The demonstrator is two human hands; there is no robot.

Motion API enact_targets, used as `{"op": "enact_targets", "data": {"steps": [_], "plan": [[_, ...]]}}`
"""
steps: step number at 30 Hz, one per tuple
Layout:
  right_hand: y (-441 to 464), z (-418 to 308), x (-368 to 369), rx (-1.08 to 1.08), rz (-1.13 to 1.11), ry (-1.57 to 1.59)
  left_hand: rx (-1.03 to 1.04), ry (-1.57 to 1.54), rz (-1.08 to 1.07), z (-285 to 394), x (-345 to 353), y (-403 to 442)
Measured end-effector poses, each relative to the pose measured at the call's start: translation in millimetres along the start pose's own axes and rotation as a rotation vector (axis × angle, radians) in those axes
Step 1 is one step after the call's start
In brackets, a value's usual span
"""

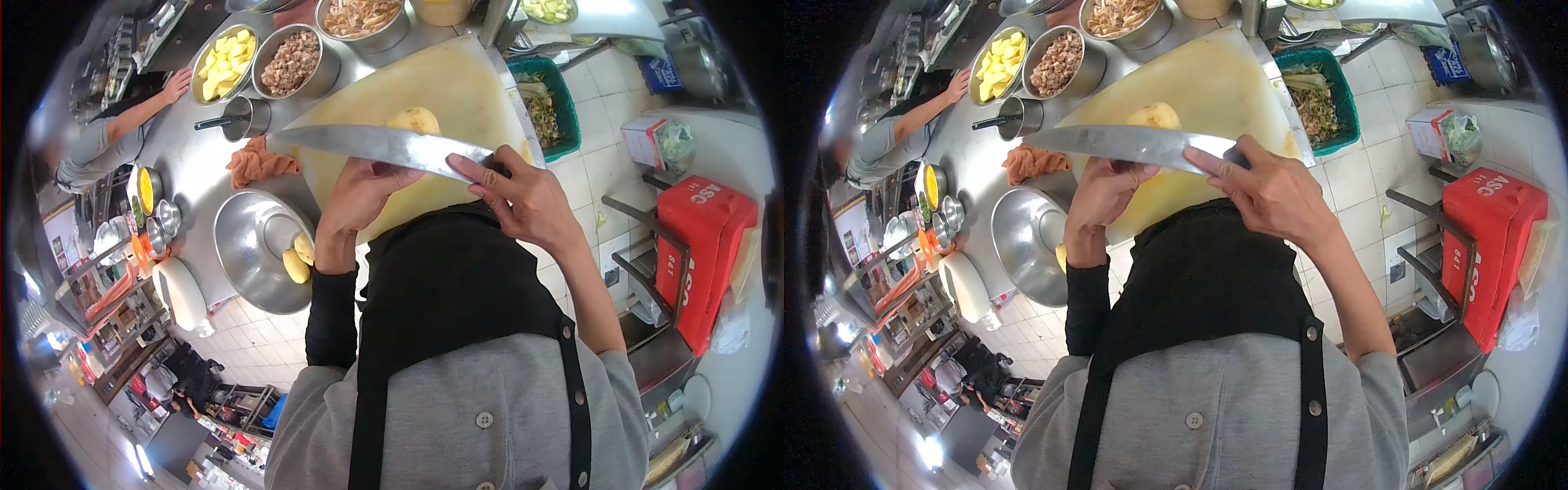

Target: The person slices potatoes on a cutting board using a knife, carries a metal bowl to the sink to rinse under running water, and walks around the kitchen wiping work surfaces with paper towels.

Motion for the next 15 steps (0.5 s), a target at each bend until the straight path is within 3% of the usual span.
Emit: {"op": "enact_targets", "data": {"steps": [5, 9, 11, 15], "plan": [[-11, 54, -13, 0.23, 0.007, -0.005, -0.085, -0.209, -0.122, 11, -6, -14], [-17, 47, -20, 0.313, 0.049, 0.126, -0.035, -0.183, -0.079, 10, -7, -7], [-12, 32, -13, 0.263, 0.111, 0.176, -0.031, -0.23, -0.136, 11, -5, 3], [-6, -3, -4, 0.184, 0.087, 0.17, 0.04, -0.173, -0.04, -1, 5, 6]]}}
Point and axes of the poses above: each hand's wrist, its own y-axis towards the middle knuckle, its own x-axis out of the palm, z = x × y, the point moved 1 cm from there along y, towards the middle knuckle, and after that the axes turned 8 degrees about -y, right-handed, at the moved point
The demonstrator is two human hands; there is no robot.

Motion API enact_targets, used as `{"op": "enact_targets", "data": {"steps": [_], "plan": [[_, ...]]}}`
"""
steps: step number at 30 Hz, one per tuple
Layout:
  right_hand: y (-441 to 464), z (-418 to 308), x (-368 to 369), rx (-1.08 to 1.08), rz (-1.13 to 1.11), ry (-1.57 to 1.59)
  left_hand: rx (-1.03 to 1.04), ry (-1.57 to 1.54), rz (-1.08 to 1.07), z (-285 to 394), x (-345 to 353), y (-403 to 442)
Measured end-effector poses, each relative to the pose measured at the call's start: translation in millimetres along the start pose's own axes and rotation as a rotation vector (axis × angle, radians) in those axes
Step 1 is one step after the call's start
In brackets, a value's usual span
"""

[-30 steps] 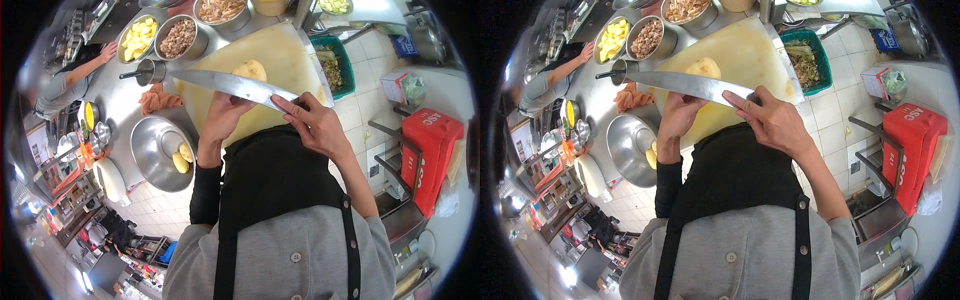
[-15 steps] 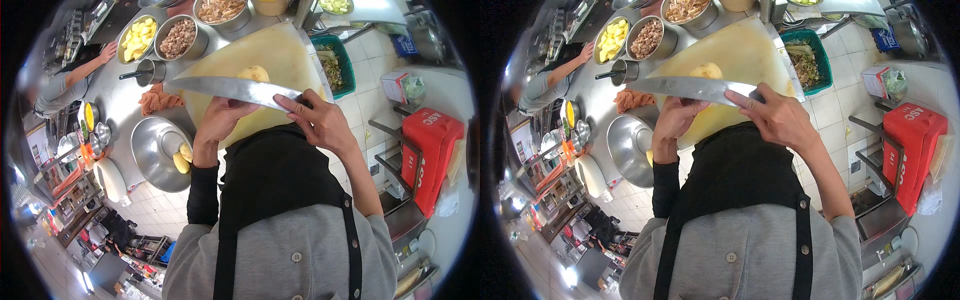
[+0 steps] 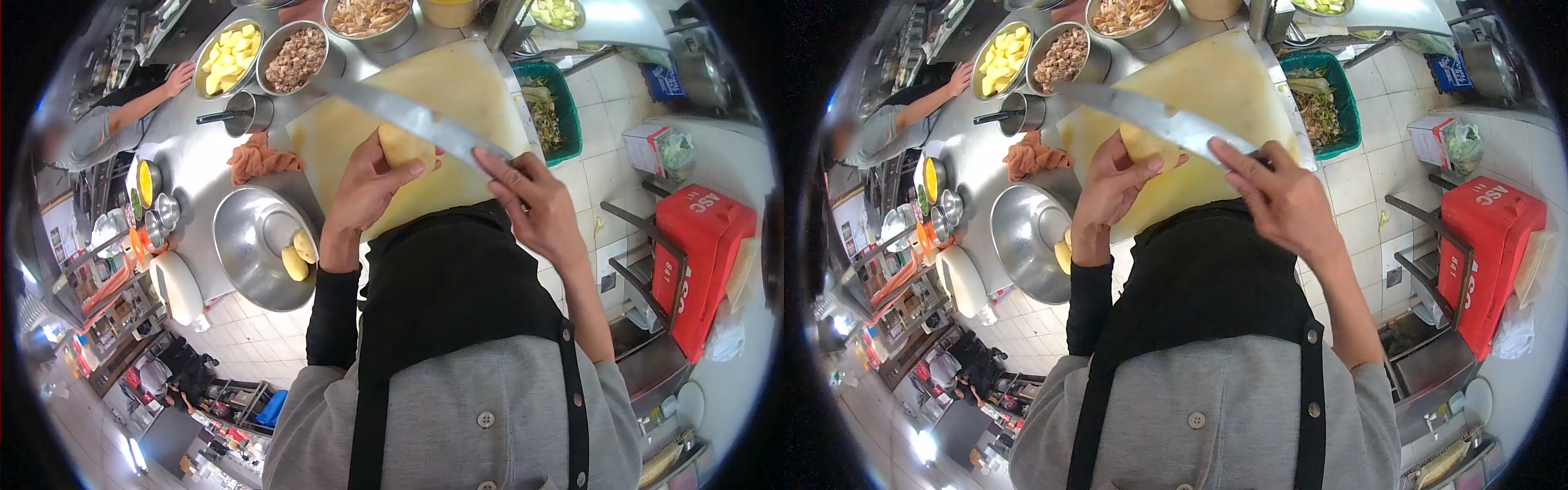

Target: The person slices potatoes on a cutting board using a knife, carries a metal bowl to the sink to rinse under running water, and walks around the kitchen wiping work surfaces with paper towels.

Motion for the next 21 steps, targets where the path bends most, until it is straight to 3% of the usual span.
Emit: {"op": "enact_targets", "data": {"steps": [5, 11, 18, 21], "plan": [[5, -23, 9, -0.038, -0.089, 0.007, 0.088, 0.198, 0.011, -7, 1, -3], [12, -15, 15, -0.142, -0.075, -0.049, -0.012, 0.217, 0.039, -8, -9, -8], [2, 17, 3, -0.192, -0.056, -0.324, -0.117, -0.047, -0.018, -8, -3, -4], [-4, 46, -9, 0.001, -0.019, -0.213, -0.163, -0.065, -0.153, -10, -6, -3]]}}
Point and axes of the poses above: each hand's wrist, its own y-axis towards the middle knuckle, its own x-axis out of the palm, z = x × y, the point moved 1 cm from there along y, towards the middle knuckle, and after that the axes turned 8 degrees about -y, right-handed, at the moved point
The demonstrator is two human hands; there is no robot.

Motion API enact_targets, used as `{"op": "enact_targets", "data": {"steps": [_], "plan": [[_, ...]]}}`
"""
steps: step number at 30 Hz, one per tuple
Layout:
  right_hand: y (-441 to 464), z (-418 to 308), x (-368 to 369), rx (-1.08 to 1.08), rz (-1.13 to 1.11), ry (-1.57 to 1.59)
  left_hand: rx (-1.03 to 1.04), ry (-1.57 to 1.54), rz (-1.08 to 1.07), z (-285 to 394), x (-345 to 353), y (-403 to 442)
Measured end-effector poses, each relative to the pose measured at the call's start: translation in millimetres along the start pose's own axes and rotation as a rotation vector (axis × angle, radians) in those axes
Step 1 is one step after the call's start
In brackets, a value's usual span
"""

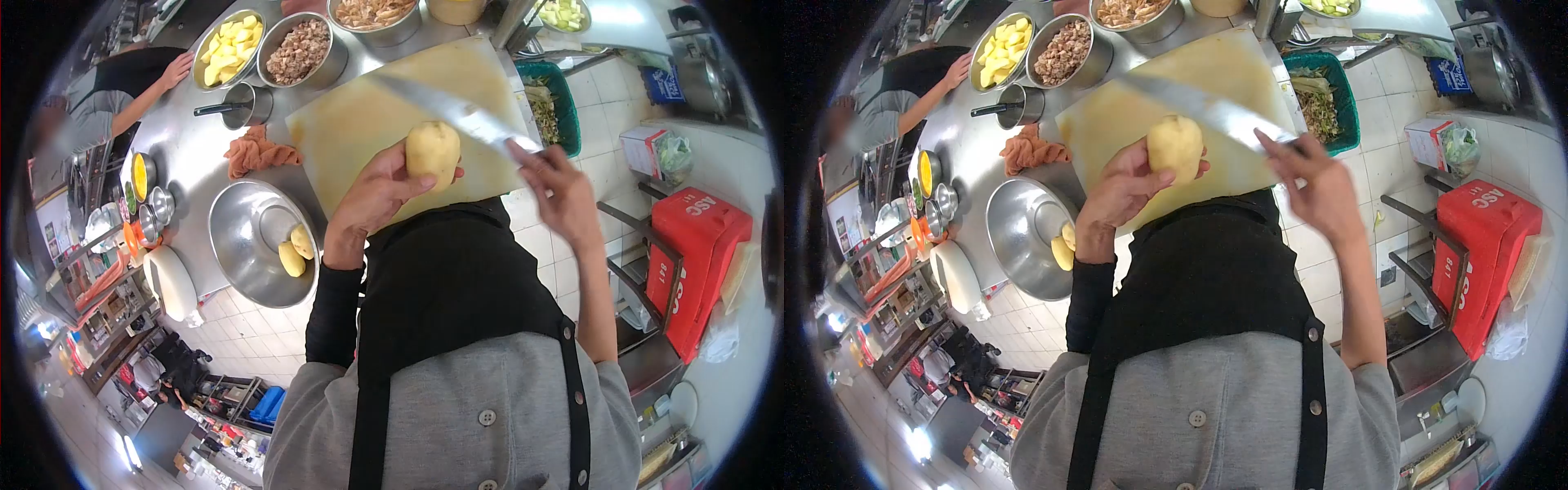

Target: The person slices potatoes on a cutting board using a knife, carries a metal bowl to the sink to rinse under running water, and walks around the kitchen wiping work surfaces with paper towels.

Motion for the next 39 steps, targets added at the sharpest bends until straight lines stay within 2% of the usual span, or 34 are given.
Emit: {"op": "enact_targets", "data": {"steps": [2, 4, 5, 11, 14, 17, 23, 25, 27, 29, 35, 39], "plan": [[-5, 20, -8, 0.112, 0.04, 0.058, 0.032, -0.04, -0.056, 5, 0, -9], [-7, 26, -20, 0.184, 0.057, 0.091, 0.069, -0.066, 0.008, 11, 4, -10], [-7, 21, -20, 0.161, 0.066, 0.118, 0.08, -0.079, 0.035, 12, 5, -10], [0, -42, -6, 0.048, 0.064, 0.227, 0.161, 0.313, 0.241, 8, 0, 5], [-2, -63, 2, -0.002, 0.009, 0.254, 0.254, 0.347, 0.264, 2, -3, 7], [-3, -69, 8, -0.055, -0.008, 0.258, 0.213, 0.132, 0.256, 2, 11, 2], [4, -54, 11, -0.118, 0.001, 0.155, 0.238, 0.095, 0.271, 0, 17, -6], [2, -37, 8, -0.132, -0.008, 0.041, 0.184, 0.158, 0.214, -3, 8, -4], [0, -16, 4, 0.025, 0.078, 0.088, 0.171, 0.206, 0.192, -2, 3, -6], [-4, -3, -7, 0.15, 0.062, 0.01, 0.201, 0.236, 0.209, 0, 3, -12], [-7, -50, -9, 0.028, 0.025, 0.213, 0.278, 0.623, 0.34, 8, 13, -1], [-2, -76, -1, -0.042, 0.018, 0.284, 0.352, 0.769, 0.352, 5, 23, 2]]}}
Point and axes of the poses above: each hand's wrist, its own y-axis towards the middle knuckle, its own x-axis out of the palm, z = x × y, the point moved 1 cm from there along y, towards the middle knuckle, and after that the axes turned 8 degrees about -y, right-handed, at the moved point
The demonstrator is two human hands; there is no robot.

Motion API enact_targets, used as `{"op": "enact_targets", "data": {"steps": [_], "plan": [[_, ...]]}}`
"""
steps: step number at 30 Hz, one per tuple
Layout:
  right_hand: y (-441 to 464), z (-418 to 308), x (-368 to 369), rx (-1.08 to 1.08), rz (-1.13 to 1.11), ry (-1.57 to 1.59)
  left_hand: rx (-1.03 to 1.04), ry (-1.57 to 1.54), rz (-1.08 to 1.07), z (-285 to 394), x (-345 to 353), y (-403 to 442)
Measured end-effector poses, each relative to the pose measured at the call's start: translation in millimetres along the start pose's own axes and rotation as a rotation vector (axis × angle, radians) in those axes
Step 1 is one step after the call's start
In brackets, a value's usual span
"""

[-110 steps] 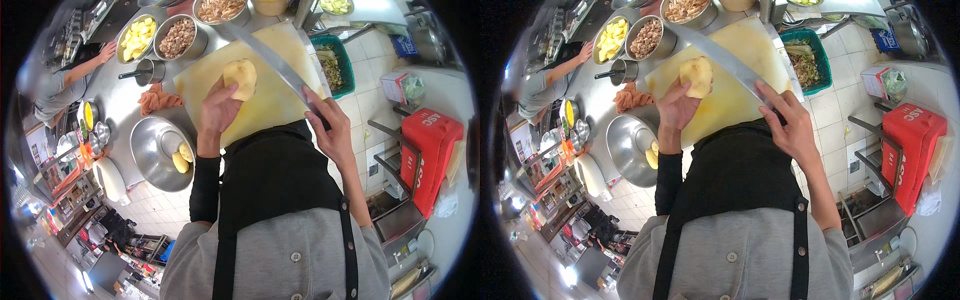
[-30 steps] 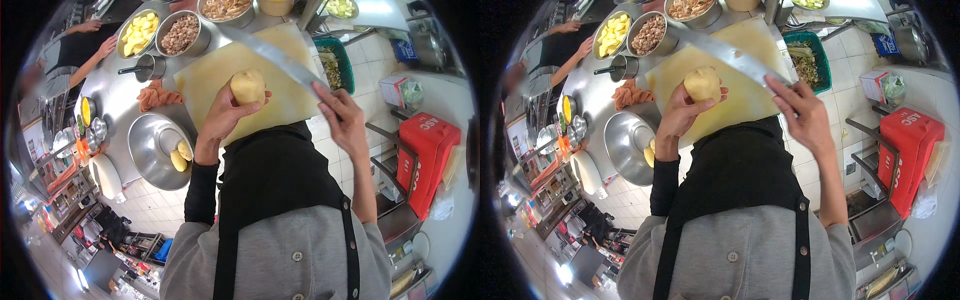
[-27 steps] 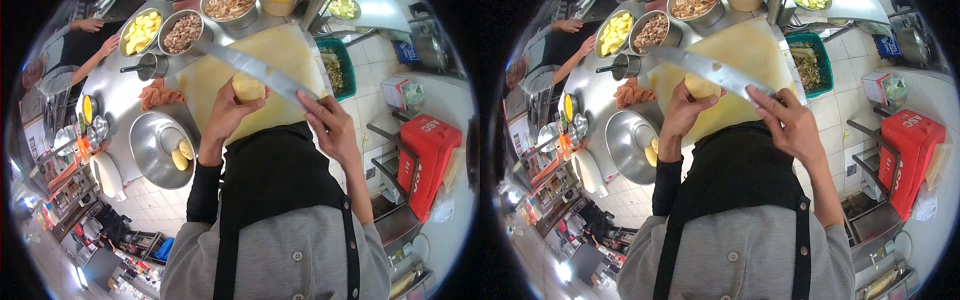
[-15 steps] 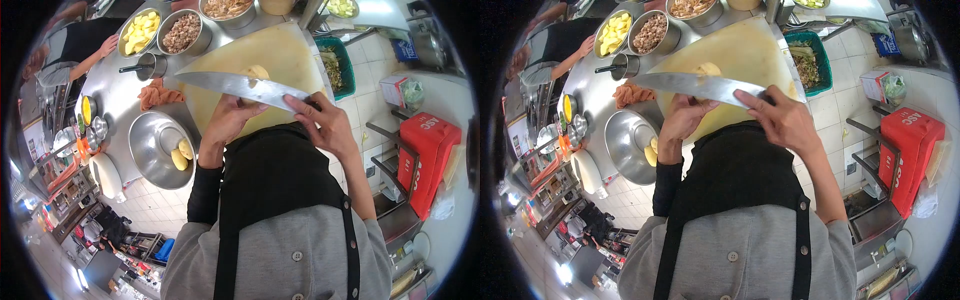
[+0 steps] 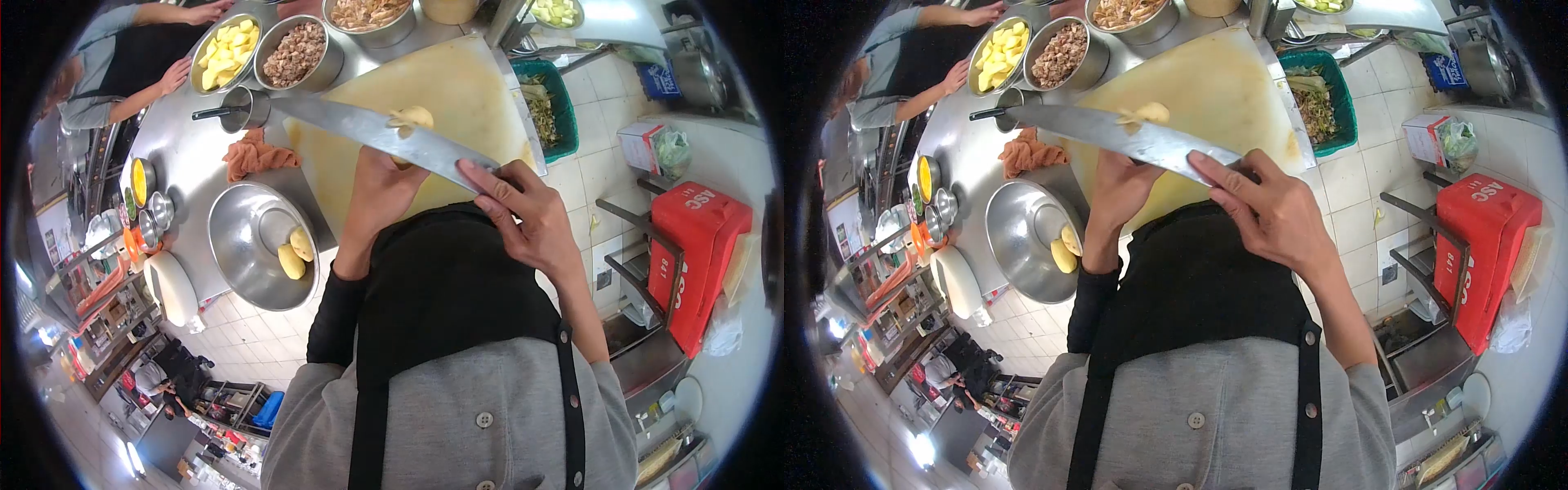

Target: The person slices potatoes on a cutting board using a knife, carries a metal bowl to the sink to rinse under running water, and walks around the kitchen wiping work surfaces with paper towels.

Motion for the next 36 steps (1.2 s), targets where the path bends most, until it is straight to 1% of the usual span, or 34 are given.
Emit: {"op": "enact_targets", "data": {"steps": [2, 5, 8, 11, 14, 17, 20, 22, 23, 24, 26, 29, 32, 33, 36], "plan": [[1, -4, 3, -0.015, -0.007, 0.044, 0.029, 0.004, 0.013, 2, 3, -3], [6, -4, 3, -0.003, -0.057, 0.041, 0.074, -0.113, 0.06, 1, 7, -6], [7, 7, 1, -0.002, -0.045, 0.049, 0.035, -0.01, -0.067, -6, -5, -3], [5, 18, -4, -0.028, -0.061, -0.093, 0.029, 0.043, -0.061, -10, -1, -4], [0, 48, -16, 0.155, 0.105, -0.454, -0.033, -0.026, 0.039, -19, -9, -7], [-6, 57, -29, 0.275, 0.162, -0.403, -0.119, -0.067, 0.059, -14, -18, -6], [-7, 52, -24, 0.195, 0.194, -0.233, -0.133, -0.169, 0.029, -21, -19, -1], [-8, 46, -14, 0.219, 0.174, -0.221, -0.162, -0.284, 0.049, -28, -16, 4], [-9, 46, -8, 0.202, 0.19, -0.279, -0.174, -0.34, 0.059, -32, -15, 7], [-9, 47, -2, 0.185, 0.207, -0.337, -0.134, -0.196, 0.089, -34, -16, 8], [-10, 49, 5, 0.232, 0.178, -0.43, -0.047, 0.087, 0.142, -37, -14, 12], [-13, 57, 6, 0.254, 0.121, -0.529, 0.359, 0.401, 0.027, -22, 5, 14], [-21, 63, 0, 0.28, 0.051, -0.49, 0.175, 0.664, -0.319, -3, 33, 16], [-22, 66, -3, 0.295, 0.03, -0.462, 0.19, 0.76, -0.389, -18, 42, 21], [-28, 69, -15, 0.274, -0.08, -0.549, 0.079, 0.923, -0.453, -36, 62, 34]]}}
Point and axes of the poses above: each hand's wrist, its own y-axis towards the middle knuckle, its own x-axis out of the palm, z = x × y, the point moved 1 cm from there along y, towards the middle knuckle, and after that the axes turned 8 degrees about -y, right-handed, at the moved point
